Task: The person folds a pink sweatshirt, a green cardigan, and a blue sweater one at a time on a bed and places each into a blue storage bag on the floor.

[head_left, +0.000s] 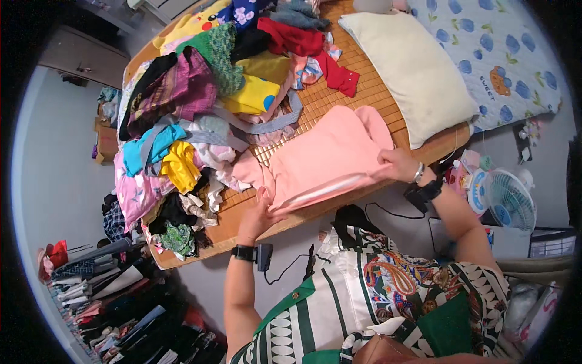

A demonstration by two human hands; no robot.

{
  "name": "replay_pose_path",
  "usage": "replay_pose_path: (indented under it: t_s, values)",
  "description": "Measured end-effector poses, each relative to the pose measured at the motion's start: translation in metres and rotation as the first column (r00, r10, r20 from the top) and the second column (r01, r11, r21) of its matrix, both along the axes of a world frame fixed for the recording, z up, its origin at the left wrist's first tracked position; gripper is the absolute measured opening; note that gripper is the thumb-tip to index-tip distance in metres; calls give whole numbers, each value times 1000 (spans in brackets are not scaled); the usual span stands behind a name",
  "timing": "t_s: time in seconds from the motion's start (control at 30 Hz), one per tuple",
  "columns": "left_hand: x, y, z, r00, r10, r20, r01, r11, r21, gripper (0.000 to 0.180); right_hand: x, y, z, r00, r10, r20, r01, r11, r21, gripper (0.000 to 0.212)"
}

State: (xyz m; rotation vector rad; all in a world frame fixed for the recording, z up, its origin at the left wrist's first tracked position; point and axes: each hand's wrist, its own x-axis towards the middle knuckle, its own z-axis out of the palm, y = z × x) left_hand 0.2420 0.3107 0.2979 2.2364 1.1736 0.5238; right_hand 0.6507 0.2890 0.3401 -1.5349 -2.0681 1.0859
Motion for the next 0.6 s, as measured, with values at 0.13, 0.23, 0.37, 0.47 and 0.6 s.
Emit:
replay_pose_path:
  t_s: [0.13, 0.23, 0.37, 0.47, 0.6]
  values:
    - [0, -13, 73, 917, 14, -399, 19, 997, 78, 21, 22, -17, 23, 868, 189, 459, -292, 942, 166, 9]
    - [-9, -31, 105, 952, 199, -234, -142, 960, 240, 11, 28, -33, 60, 900, -44, 434, -124, 927, 353, 13]
    - [-6, -40, 149, 972, 201, 122, -231, 912, 338, 13, 38, -57, 101, 966, -246, -78, 246, 788, 564, 17]
    - [-20, -59, 147, 819, 281, 500, -282, 956, -75, 9, 47, -88, 107, 690, -482, -540, 562, 827, -21, 21]
    - [-23, -59, 147, 937, 261, 231, -250, 965, -78, 13, 51, -100, 103, 825, -452, -339, 537, 814, 223, 18]
